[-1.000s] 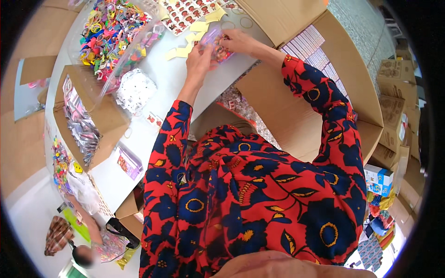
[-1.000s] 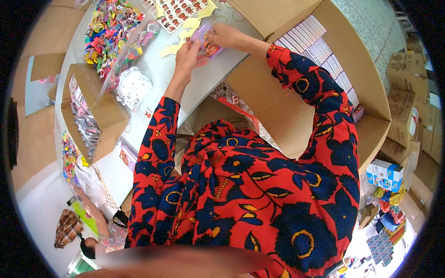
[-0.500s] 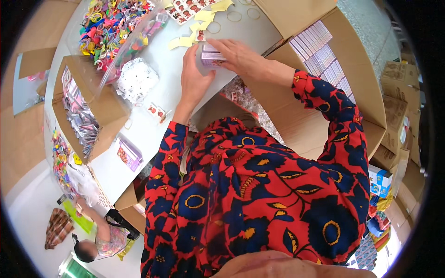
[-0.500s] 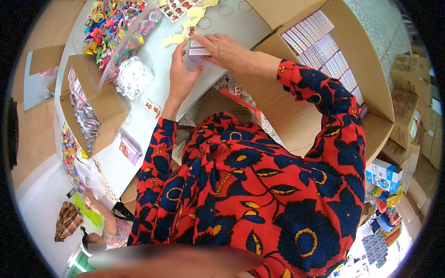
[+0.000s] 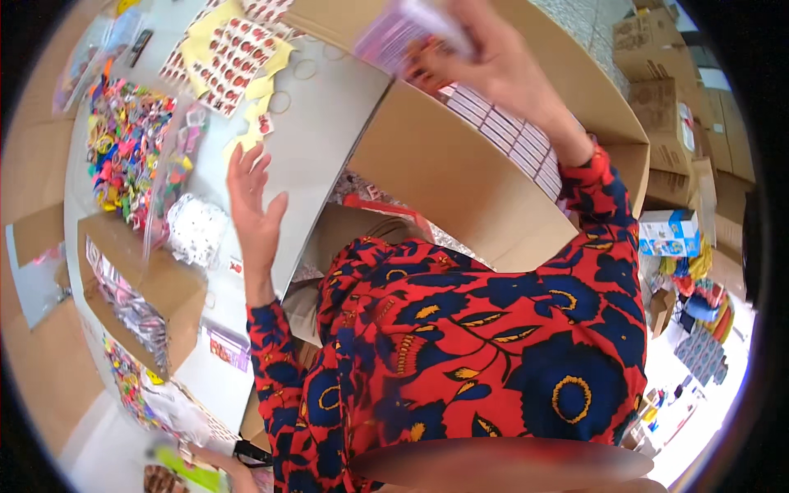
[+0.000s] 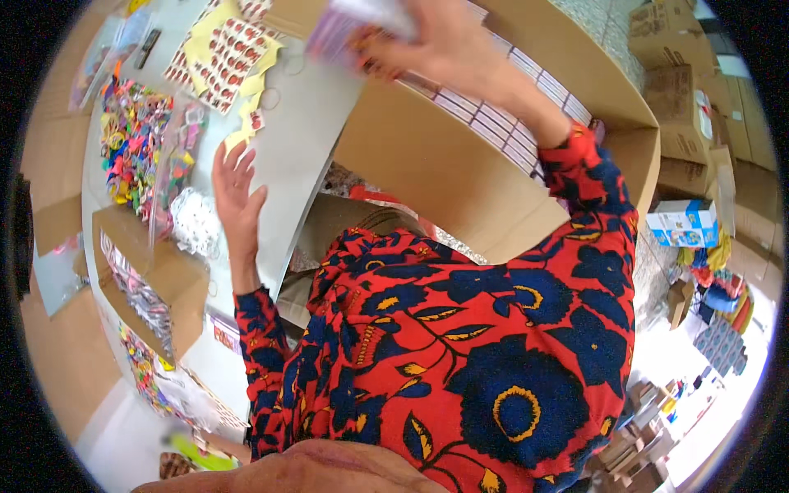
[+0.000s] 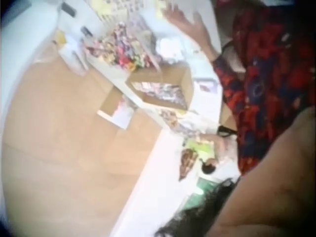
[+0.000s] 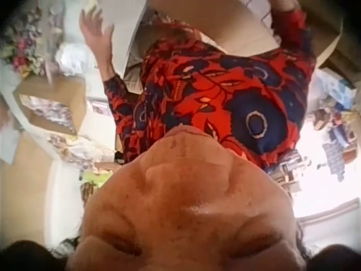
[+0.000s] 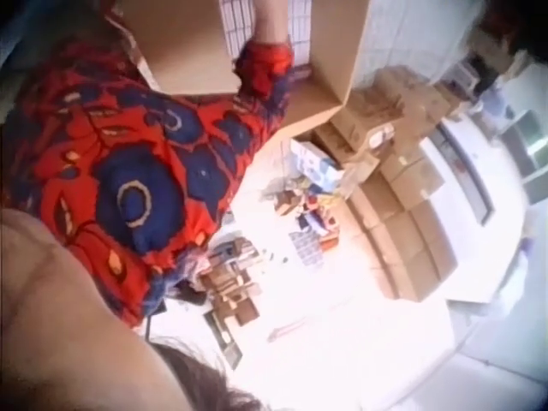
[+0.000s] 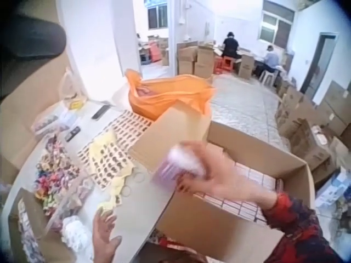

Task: Packaging small items into individual boxes and organizing them into a larger shipping carton.

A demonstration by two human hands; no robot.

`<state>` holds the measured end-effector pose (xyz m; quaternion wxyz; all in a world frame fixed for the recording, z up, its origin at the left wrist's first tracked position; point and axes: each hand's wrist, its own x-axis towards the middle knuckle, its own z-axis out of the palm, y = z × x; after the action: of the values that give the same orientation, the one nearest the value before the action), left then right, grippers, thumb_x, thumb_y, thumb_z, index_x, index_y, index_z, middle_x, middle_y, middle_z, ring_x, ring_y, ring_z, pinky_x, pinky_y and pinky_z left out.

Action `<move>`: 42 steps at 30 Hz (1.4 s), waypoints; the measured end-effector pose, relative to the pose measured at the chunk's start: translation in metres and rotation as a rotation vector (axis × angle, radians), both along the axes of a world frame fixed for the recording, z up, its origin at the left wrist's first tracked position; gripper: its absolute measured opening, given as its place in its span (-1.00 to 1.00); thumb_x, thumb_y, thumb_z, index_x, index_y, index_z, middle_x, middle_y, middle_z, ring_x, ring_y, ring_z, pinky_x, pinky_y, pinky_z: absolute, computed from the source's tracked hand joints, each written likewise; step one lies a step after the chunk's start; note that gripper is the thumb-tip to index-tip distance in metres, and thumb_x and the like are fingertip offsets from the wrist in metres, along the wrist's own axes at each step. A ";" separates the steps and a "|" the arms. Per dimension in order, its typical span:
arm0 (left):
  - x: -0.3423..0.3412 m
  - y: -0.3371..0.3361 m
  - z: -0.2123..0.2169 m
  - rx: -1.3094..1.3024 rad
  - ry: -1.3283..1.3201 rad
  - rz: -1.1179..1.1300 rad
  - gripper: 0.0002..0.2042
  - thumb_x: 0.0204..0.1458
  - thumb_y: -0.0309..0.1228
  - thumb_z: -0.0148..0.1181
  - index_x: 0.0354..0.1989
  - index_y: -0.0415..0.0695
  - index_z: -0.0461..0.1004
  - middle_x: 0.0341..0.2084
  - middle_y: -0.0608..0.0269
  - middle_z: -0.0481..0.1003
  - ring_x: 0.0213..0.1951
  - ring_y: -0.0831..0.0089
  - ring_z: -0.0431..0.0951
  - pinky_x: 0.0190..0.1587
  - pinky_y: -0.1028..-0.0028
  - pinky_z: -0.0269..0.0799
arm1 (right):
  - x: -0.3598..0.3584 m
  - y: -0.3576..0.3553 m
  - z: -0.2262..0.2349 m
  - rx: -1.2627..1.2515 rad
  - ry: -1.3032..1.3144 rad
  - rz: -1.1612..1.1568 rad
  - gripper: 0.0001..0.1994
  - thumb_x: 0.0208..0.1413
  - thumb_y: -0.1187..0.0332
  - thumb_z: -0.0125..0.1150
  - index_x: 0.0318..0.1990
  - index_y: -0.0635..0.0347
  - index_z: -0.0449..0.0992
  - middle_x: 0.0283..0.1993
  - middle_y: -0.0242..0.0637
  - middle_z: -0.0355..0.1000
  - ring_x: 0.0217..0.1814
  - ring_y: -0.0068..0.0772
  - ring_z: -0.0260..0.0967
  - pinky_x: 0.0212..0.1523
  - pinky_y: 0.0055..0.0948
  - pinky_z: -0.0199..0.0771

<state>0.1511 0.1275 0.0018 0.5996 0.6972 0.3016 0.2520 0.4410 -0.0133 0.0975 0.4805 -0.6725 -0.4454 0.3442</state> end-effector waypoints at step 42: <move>-0.021 -0.061 0.224 0.920 -1.296 -1.027 -0.81 0.02 -0.43 0.04 -0.18 -0.15 0.33 -0.60 0.30 0.49 -0.68 0.41 0.46 -0.38 0.44 0.53 | 0.052 -0.022 -0.264 -0.092 -1.328 -0.051 -0.48 0.09 0.12 -0.07 0.22 0.05 0.16 0.30 -0.07 0.00 0.32 -0.02 -0.03 0.18 0.06 0.03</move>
<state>0.1297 0.0664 0.2257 0.3543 0.6371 -0.5630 0.3895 0.4927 -0.0349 -0.1660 0.0828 -0.7718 -0.6157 -0.1358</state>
